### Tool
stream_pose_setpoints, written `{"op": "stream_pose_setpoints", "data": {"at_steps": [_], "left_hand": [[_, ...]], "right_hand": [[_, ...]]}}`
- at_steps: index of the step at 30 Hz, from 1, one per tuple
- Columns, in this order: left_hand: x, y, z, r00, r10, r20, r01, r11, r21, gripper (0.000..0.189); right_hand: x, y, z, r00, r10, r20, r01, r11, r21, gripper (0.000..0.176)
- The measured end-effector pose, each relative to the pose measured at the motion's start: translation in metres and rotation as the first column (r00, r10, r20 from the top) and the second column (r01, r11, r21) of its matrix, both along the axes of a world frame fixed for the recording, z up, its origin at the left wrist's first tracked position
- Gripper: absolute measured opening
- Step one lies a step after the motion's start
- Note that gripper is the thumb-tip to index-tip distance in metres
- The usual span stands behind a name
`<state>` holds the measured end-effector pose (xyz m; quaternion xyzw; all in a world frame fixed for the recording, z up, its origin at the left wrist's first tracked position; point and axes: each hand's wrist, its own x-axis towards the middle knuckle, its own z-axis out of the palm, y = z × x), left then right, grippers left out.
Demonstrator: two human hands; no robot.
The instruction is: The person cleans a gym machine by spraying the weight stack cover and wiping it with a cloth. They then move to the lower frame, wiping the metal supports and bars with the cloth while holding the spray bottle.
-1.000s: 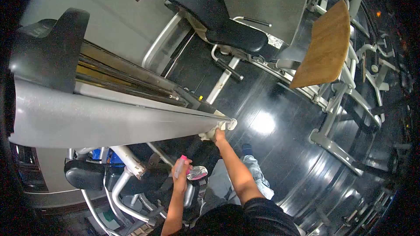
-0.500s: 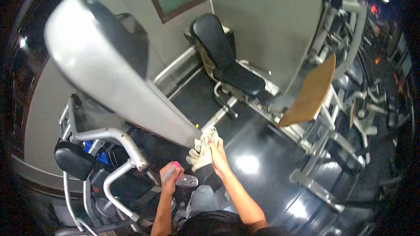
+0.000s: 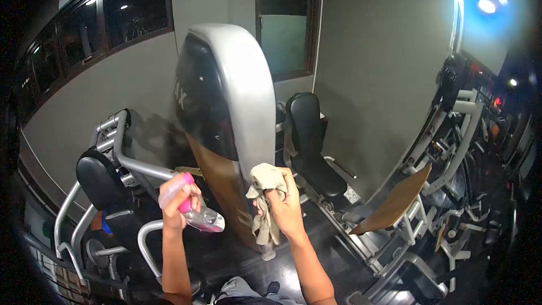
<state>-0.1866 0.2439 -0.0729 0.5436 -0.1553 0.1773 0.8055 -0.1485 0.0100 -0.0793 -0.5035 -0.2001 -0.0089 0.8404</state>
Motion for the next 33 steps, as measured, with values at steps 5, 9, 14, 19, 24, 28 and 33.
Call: {"op": "stream_pose_setpoints", "data": {"at_steps": [5, 9, 14, 19, 24, 28, 33], "left_hand": [[0.017, 0.032, 0.049, 0.996, 0.030, 0.079, -0.037, 0.996, 0.083, 0.023], [0.034, 0.067, 0.077, 0.998, -0.049, 0.047, 0.044, 0.993, 0.106, 0.025], [0.058, 0.102, 0.105, 0.995, -0.074, 0.073, 0.061, 0.984, 0.170, 0.026], [0.089, 0.125, 0.126, 0.986, -0.097, 0.136, 0.062, 0.968, 0.243, 0.025], [0.123, 0.133, 0.136, 0.985, -0.055, 0.165, 0.019, 0.977, 0.210, 0.026], [0.142, 0.137, 0.138, 0.986, -0.067, 0.150, 0.047, 0.990, 0.132, 0.027], [0.152, 0.140, 0.145, 0.988, -0.089, 0.129, 0.077, 0.992, 0.096, 0.025]], "right_hand": [[0.000, 0.022, 0.050, 0.997, -0.018, 0.079, 0.029, 0.989, -0.143, 0.027], [0.001, 0.047, 0.083, 0.981, -0.068, 0.184, 0.093, 0.987, -0.130, 0.042], [0.001, 0.077, 0.114, 0.942, -0.163, 0.292, 0.212, 0.967, -0.144, 0.037], [0.015, 0.120, 0.139, 0.787, -0.278, 0.551, 0.548, 0.726, -0.416, 0.042], [0.030, 0.142, 0.144, 0.752, -0.234, 0.616, 0.588, 0.659, -0.468, 0.044], [0.036, 0.157, 0.145, 0.752, -0.245, 0.612, 0.587, 0.672, -0.451, 0.049], [0.028, 0.178, 0.149, 0.449, -0.302, 0.841, 0.888, 0.258, -0.381, 0.050]]}}
